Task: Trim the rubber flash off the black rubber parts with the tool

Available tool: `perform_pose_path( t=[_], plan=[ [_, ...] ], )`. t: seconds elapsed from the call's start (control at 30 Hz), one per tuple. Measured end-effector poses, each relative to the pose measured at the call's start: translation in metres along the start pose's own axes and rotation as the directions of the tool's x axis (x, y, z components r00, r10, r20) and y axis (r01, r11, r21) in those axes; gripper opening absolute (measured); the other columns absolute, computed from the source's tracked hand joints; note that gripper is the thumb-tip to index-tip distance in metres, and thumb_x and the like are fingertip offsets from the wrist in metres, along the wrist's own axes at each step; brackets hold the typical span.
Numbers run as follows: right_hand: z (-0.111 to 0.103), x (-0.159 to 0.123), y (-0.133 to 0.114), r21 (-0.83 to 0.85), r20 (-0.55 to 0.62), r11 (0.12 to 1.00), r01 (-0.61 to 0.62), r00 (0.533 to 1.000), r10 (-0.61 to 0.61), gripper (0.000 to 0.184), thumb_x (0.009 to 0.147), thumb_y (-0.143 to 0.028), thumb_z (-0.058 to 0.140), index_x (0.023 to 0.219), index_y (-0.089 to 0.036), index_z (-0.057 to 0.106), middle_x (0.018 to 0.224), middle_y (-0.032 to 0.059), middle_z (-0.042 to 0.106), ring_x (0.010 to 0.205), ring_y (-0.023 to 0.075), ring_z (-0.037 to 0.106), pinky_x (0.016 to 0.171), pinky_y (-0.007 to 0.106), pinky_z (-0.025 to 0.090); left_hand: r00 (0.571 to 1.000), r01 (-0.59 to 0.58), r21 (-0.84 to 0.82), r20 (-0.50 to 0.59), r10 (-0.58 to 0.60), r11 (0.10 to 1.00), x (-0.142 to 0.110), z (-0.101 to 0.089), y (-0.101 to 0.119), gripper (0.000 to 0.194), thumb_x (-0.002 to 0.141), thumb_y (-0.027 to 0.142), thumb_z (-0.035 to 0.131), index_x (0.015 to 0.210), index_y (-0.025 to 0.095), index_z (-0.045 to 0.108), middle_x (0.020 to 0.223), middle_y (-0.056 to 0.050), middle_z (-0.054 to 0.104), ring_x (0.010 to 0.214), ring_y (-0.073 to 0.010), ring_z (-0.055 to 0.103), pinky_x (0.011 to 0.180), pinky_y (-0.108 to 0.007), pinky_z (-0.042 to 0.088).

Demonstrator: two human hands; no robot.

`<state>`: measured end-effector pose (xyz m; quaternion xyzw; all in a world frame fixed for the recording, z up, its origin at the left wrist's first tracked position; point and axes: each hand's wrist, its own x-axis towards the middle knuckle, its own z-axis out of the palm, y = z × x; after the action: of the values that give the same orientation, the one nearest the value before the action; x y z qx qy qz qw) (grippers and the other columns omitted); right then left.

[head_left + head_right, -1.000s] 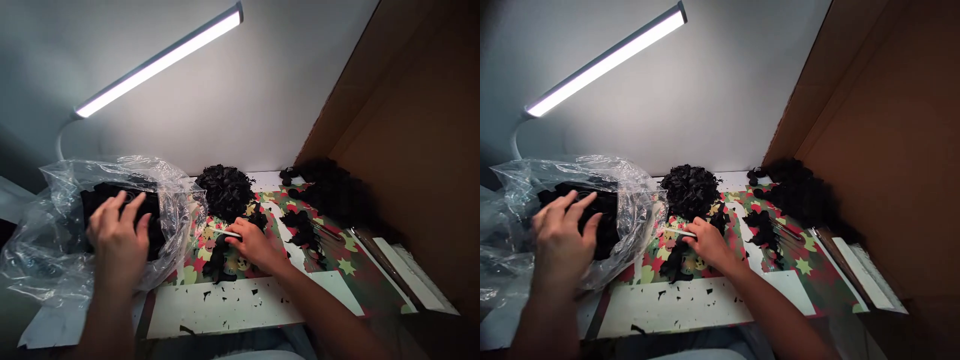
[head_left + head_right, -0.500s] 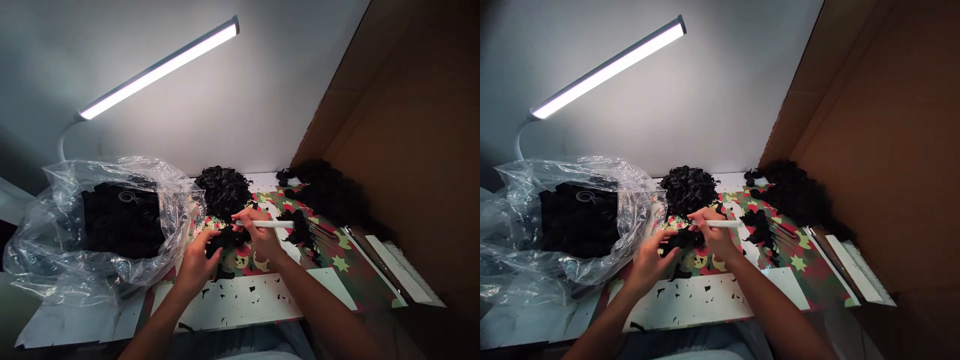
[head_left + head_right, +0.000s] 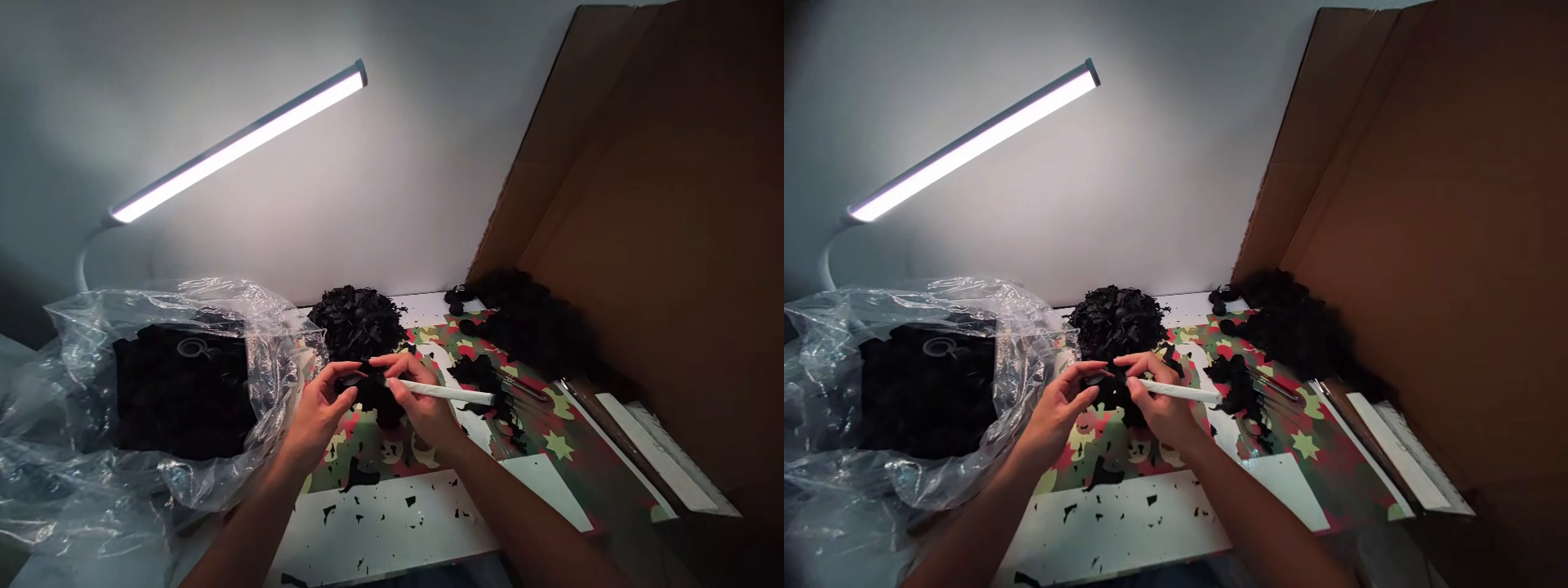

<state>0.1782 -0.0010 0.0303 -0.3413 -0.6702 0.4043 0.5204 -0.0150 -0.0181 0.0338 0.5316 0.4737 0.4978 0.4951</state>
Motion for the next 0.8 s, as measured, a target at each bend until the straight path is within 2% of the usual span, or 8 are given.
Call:
perform_pose_path(
  t=[0.07,0.13,0.23,0.37,0.5,0.63,0.73,0.8],
  plan=[
    [-0.002,0.001,-0.001,-0.039,-0.022,0.998,0.043,0.999,-0.044,0.019,0.098,-0.020,0.041,0.100,-0.023,0.060,0.117,0.0071,0.069,0.110,0.0225,0.063,0.095,0.039,0.047,1.000,-0.014,0.049,0.018,0.013,0.999,0.001,0.002,0.002,0.031,0.083,0.027,0.068,0.113,0.019,0.068,0.111,-0.009,0.074,0.106,-0.0228,0.066,0.095,-0.034,0.050],
    [-0.003,0.003,-0.002,-0.154,0.038,0.986,0.060,0.998,-0.055,0.025,0.101,-0.020,0.037,0.109,-0.024,0.061,0.116,0.0072,0.067,0.107,0.0220,0.063,0.093,0.037,0.047,0.999,-0.043,0.125,0.038,0.038,0.991,0.003,0.005,0.005,0.031,0.085,0.025,0.065,0.116,0.020,0.068,0.114,-0.009,0.073,0.107,-0.0228,0.067,0.095,-0.035,0.050],
    [0.000,0.005,0.001,-0.372,0.141,0.923,0.097,0.989,-0.046,0.018,0.101,-0.021,0.047,0.114,-0.024,0.060,0.114,0.0069,0.067,0.105,0.0231,0.062,0.092,0.037,0.044,0.991,-0.125,0.275,0.074,0.108,0.953,0.005,0.008,0.008,0.035,0.087,0.022,0.061,0.121,0.022,0.067,0.119,-0.008,0.072,0.109,-0.0232,0.066,0.098,-0.037,0.050],
    [0.002,0.006,0.014,-0.491,0.128,0.866,0.094,0.991,-0.035,0.009,0.097,-0.017,0.057,0.105,-0.022,0.060,0.104,0.0048,0.068,0.099,0.0223,0.061,0.088,0.035,0.042,0.972,-0.228,0.378,0.143,0.187,0.897,0.011,0.009,0.006,0.038,0.090,0.024,0.060,0.127,0.027,0.067,0.120,-0.007,0.070,0.110,-0.0236,0.065,0.098,-0.038,0.050],
    [-0.002,0.007,0.022,-0.554,0.166,0.823,0.123,0.985,-0.036,0.009,0.098,-0.013,0.054,0.097,-0.021,0.059,0.099,0.0039,0.069,0.094,0.0211,0.059,0.086,0.033,0.039,0.971,-0.224,0.390,0.171,0.169,0.893,0.016,0.008,0.000,0.041,0.091,0.032,0.061,0.132,0.026,0.066,0.114,-0.008,0.071,0.106,-0.0235,0.067,0.094,-0.036,0.051],
    [-0.003,0.006,0.020,-0.638,0.222,0.745,0.195,0.973,-0.065,0.013,0.095,-0.008,0.055,0.093,-0.020,0.059,0.093,0.0045,0.069,0.091,0.0229,0.057,0.084,0.035,0.037,0.976,-0.208,0.450,0.154,0.154,0.869,0.017,0.009,-0.001,0.030,0.086,0.027,0.065,0.115,0.024,0.073,0.104,-0.006,0.074,0.094,-0.0231,0.069,0.086,-0.034,0.051],
    [0.000,0.006,0.016,-0.683,0.225,0.704,0.195,0.973,-0.051,0.017,0.092,-0.004,0.053,0.088,-0.020,0.058,0.089,0.0039,0.068,0.089,0.0229,0.055,0.083,0.036,0.036,0.981,-0.187,0.496,0.134,0.138,0.848,0.014,0.011,0.002,0.023,0.088,0.019,0.057,0.105,0.023,0.072,0.097,-0.004,0.076,0.084,-0.0207,0.069,0.079,-0.032,0.051],
    [0.002,0.008,0.013,-0.720,0.230,0.669,0.186,0.973,-0.023,0.020,0.092,-0.003,0.051,0.084,-0.021,0.056,0.087,0.0039,0.067,0.087,0.0226,0.054,0.082,0.036,0.036,0.974,-0.224,0.504,0.141,0.177,0.834,0.011,0.013,0.005,0.023,0.090,0.016,0.053,0.103,0.023,0.072,0.095,-0.004,0.075,0.083,-0.0203,0.069,0.078,-0.031,0.050]
  ],
)
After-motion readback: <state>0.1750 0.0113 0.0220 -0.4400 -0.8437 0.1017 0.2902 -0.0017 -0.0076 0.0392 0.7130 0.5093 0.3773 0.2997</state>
